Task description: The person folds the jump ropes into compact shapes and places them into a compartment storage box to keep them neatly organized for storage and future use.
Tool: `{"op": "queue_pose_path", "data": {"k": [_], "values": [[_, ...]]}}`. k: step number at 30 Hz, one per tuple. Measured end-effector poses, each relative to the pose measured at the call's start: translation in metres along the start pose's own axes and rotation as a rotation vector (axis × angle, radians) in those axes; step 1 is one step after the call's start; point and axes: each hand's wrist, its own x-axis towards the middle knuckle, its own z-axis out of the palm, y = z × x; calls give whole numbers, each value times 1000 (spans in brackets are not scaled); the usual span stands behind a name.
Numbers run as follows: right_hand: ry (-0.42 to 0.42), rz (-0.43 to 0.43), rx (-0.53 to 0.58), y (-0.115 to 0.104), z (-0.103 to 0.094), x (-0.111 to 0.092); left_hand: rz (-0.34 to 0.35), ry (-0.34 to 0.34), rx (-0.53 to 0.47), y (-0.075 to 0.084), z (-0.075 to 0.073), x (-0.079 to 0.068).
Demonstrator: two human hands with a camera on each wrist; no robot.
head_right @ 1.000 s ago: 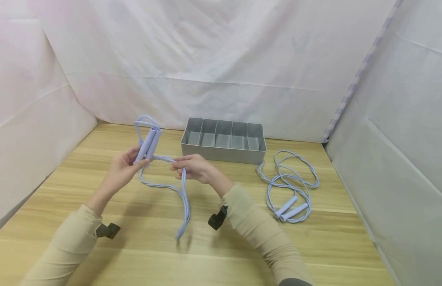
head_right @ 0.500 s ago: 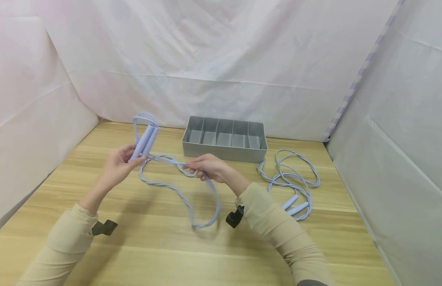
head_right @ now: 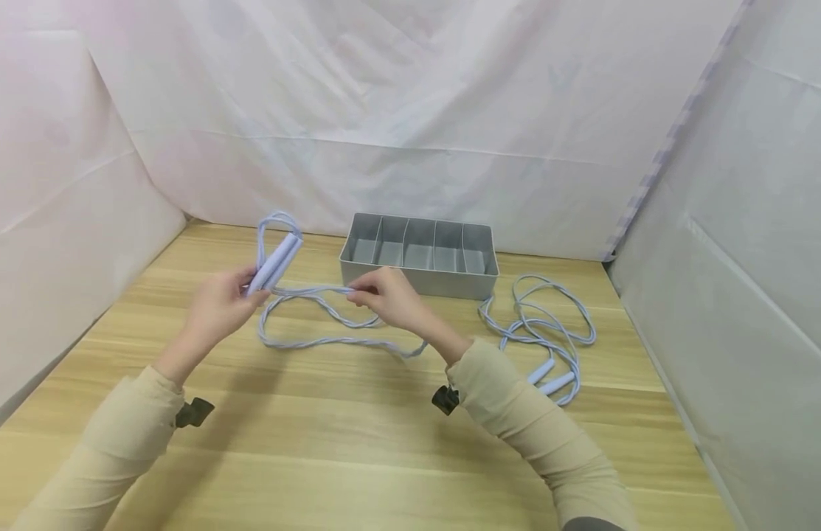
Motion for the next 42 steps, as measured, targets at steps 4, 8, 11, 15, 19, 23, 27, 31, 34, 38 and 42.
{"op": "queue_pose_path", "data": {"k": [4,8,11,15,19,23,27,31,34,38,42], "values": [[18,-65,-70,-5,-2,0,29,-50,63,5,5,1],[29,-93,-93,-6,-1,-1,69,-94,108,8,11,1],[45,-140,-112,-6,-1,-2,77,-151,122,10,14,1],[66,-222,-155,-6,-1,-3,103,-208,160,15,20,1],[80,-276,-219,-5,0,-4,172,-256,222,20,27,1],[77,-348,-268,-5,2,-4,268,-303,294,25,34,-4],[48,-428,-308,-5,2,-4,394,-309,357,31,38,-10],[-15,-482,-308,-8,1,-2,484,-387,415,38,39,-15],[-66,-498,-258,-9,0,0,516,-475,408,43,38,-19],[-97,-470,-131,-6,-5,3,598,-487,343,47,35,-24],[-118,-412,32,2,-7,4,678,-428,258,48,31,-28]]}}
